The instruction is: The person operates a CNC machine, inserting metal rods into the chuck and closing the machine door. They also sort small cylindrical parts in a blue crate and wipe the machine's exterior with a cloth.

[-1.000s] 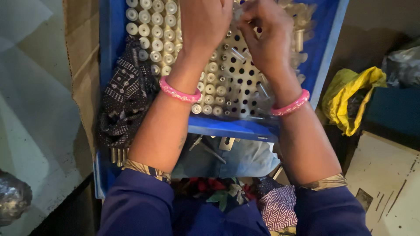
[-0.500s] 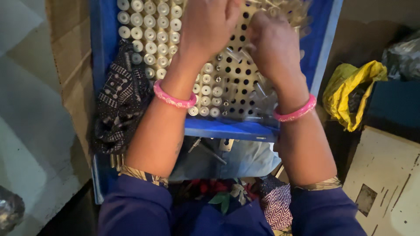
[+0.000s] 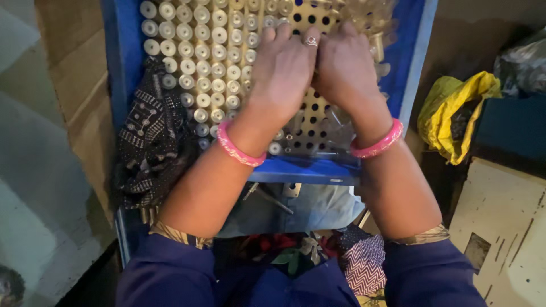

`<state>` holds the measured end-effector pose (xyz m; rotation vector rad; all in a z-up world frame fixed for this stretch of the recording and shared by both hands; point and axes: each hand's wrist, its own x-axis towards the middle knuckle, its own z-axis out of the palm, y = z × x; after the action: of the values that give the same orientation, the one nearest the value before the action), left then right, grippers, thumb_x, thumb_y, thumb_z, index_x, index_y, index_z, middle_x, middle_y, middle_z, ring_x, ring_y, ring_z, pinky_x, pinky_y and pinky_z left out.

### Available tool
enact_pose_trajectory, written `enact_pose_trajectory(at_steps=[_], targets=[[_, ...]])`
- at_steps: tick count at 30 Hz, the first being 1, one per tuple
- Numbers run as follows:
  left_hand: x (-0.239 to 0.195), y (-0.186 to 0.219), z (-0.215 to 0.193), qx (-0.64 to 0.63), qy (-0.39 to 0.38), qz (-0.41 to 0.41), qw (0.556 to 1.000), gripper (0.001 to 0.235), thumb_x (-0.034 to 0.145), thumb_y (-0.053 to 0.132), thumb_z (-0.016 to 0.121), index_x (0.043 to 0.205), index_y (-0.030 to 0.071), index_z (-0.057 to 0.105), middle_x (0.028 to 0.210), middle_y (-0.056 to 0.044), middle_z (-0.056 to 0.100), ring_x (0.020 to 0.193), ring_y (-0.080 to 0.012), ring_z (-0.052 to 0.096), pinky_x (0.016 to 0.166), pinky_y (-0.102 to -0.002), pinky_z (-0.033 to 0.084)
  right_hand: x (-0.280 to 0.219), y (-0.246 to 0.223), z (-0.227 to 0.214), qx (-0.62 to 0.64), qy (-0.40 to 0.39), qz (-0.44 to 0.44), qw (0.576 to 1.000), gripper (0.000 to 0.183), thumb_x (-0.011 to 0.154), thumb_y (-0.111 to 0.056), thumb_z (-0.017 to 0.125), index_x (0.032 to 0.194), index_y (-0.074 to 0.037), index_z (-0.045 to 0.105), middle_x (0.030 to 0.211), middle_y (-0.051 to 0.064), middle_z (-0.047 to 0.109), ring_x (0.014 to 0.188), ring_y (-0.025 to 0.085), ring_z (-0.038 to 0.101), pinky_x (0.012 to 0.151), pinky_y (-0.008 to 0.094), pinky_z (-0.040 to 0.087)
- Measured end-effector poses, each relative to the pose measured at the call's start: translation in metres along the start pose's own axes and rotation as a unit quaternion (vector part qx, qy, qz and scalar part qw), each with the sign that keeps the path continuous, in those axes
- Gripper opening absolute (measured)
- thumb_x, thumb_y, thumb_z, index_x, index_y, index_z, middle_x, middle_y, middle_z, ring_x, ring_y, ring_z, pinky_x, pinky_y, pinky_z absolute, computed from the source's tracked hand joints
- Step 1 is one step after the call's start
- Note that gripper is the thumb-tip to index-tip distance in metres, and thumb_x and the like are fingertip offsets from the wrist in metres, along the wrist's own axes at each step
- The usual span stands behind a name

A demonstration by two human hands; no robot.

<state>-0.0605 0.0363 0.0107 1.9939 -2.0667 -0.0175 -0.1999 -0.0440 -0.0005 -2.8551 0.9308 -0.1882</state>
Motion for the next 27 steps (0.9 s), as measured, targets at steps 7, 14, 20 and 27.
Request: enact_pose_trajectory(at_steps=[7, 14, 20, 27], targets=[[0.008, 0.001, -0.003, -0.056, 0.029, -0.023, 0.998, 0.041, 0.081, 0.013, 0.068, 0.12, 0.002, 0.059, 0.092, -0.012, 0.071, 0.1, -0.0329, 0.063, 0.09, -0.048, 0.043, 0.006, 0.003, -0.005, 0.082, 0.028, 0.014, 0.996, 0.012, 0.097, -0.015, 0.071, 0.091, -0.005, 0.071, 0.089, 0.019, 0.069, 0.086, 0.042, 0.062, 0.086, 0.049, 0.046], [0.005, -0.051, -0.033, -0.309, 0.099, -0.05, 0.944, 0.03, 0.087, 0.015, 0.084, 0.107, 0.005, 0.064, 0.103, -0.016, 0.069, 0.105, -0.0358, 0.064, 0.092, -0.046, 0.048, 0.015, -0.003, -0.041, 0.299, 0.112, 0.005, 0.948, 0.017, 0.092, 0.003, 0.081, 0.1, 0.0, 0.067, 0.097, 0.011, 0.068, 0.08, 0.02, 0.069, 0.071, 0.03, 0.054], [-0.005, -0.059, -0.044, -0.308, 0.114, -0.042, 0.944, 0.013, 0.088, 0.012, 0.081, 0.095, 0.005, 0.072, 0.099, -0.017, 0.07, 0.103, -0.0373, 0.064, 0.09, -0.047, 0.048, 0.016, -0.011, -0.049, 0.317, 0.081, -0.058, 0.943, 0.017, 0.091, 0.008, 0.08, 0.099, 0.002, 0.066, 0.099, 0.01, 0.067, 0.088, 0.017, 0.072, 0.075, 0.027, 0.058], [0.002, -0.059, -0.05, -0.444, 0.028, -0.12, 0.887, 0.002, 0.091, -0.001, 0.069, 0.09, -0.001, 0.071, 0.073, -0.009, 0.07, 0.064, -0.0164, 0.07, 0.059, -0.032, 0.053, 0.014, -0.008, -0.051, 0.352, 0.077, -0.067, 0.93, 0.016, 0.093, 0.009, 0.078, 0.101, 0.004, 0.065, 0.102, 0.011, 0.066, 0.088, 0.017, 0.073, 0.08, 0.027, 0.06]])
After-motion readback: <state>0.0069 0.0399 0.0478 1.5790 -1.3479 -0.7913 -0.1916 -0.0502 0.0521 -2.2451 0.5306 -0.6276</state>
